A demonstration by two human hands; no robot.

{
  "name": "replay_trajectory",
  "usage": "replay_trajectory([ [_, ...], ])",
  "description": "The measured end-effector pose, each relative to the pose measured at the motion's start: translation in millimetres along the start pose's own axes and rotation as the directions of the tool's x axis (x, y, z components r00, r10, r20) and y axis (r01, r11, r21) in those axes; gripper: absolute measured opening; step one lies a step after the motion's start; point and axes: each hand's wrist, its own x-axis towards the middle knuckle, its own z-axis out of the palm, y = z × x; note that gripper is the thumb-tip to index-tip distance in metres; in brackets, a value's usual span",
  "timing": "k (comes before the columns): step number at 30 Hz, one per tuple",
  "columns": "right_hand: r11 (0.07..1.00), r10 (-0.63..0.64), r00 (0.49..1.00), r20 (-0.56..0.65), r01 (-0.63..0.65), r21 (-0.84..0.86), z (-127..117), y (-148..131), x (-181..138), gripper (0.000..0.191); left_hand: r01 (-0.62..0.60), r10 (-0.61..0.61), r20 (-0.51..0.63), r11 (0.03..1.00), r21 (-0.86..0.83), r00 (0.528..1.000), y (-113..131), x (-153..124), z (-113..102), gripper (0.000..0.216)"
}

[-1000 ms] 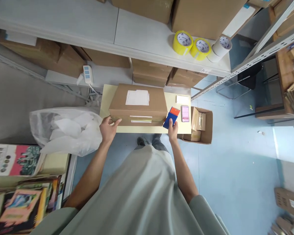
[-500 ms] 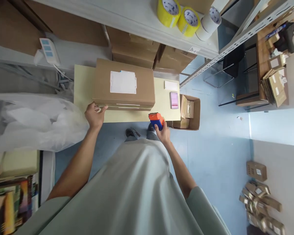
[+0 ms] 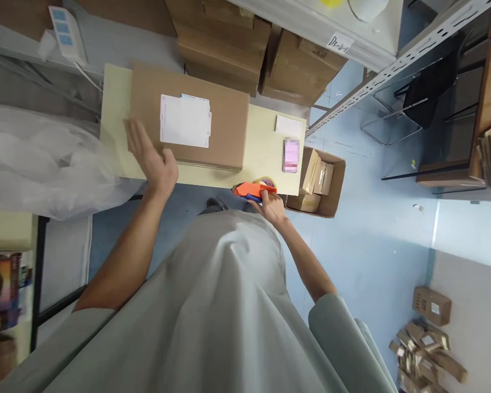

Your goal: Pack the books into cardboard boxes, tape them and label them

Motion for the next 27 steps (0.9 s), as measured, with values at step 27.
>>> replay_trajectory([
  [27, 0.966, -0.219, 0.976, -0.008, 0.215, -0.142, 38, 53, 85, 0.072, -0.166, 0.21, 0.31, 0.973, -0.162, 0.927, 52, 29, 138, 0.059],
])
